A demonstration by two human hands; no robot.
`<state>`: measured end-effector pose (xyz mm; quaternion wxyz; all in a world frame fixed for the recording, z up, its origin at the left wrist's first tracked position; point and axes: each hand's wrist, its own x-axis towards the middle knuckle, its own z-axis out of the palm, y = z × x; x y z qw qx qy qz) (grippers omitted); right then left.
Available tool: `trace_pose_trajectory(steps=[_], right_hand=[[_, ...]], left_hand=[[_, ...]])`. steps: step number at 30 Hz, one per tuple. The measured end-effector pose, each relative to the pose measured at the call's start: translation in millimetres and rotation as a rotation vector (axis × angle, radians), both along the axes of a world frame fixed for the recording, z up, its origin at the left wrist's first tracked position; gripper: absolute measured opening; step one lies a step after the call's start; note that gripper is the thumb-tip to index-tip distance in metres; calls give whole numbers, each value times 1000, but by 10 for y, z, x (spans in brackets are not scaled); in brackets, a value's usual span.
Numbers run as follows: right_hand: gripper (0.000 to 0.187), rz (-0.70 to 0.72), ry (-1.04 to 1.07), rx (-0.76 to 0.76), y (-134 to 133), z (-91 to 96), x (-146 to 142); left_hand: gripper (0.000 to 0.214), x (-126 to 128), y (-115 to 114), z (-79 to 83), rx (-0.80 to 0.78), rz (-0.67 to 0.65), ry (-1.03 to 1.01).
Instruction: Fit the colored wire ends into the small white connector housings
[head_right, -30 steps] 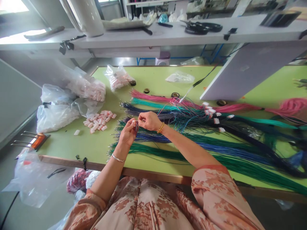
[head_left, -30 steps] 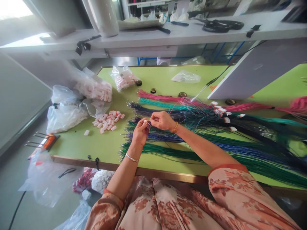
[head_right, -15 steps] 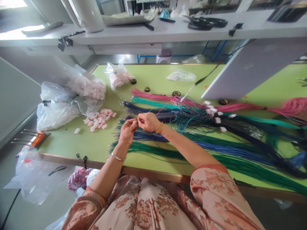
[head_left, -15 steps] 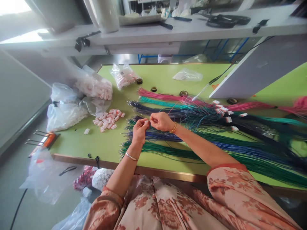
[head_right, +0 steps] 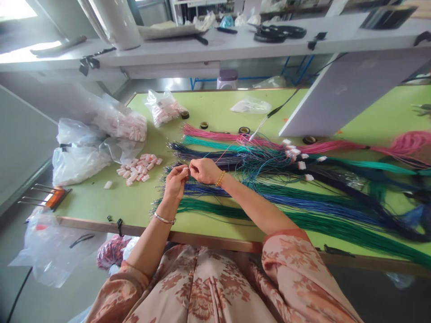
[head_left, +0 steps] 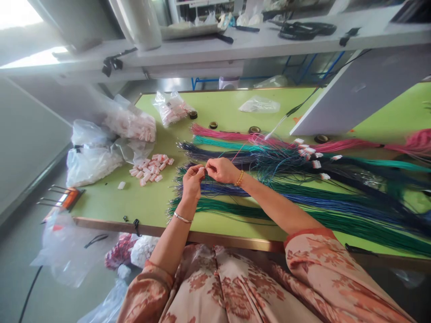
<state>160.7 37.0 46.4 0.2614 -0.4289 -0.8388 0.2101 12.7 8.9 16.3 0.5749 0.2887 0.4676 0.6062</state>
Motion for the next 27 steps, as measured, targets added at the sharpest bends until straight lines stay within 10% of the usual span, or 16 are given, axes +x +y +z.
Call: trace_pose_trajectory(steps=[10,16,27], right_hand=[[19,-71,-132,77,-73,53,14],[99,-67,-129,225,-313,140,-18],[20,-170,52,-33,-119,85,648]], left_hand=[[27,51,-95,115,42,19,258],[26,62,-39,367,87,-70,265],[20,212,83,603,190,-224,348]])
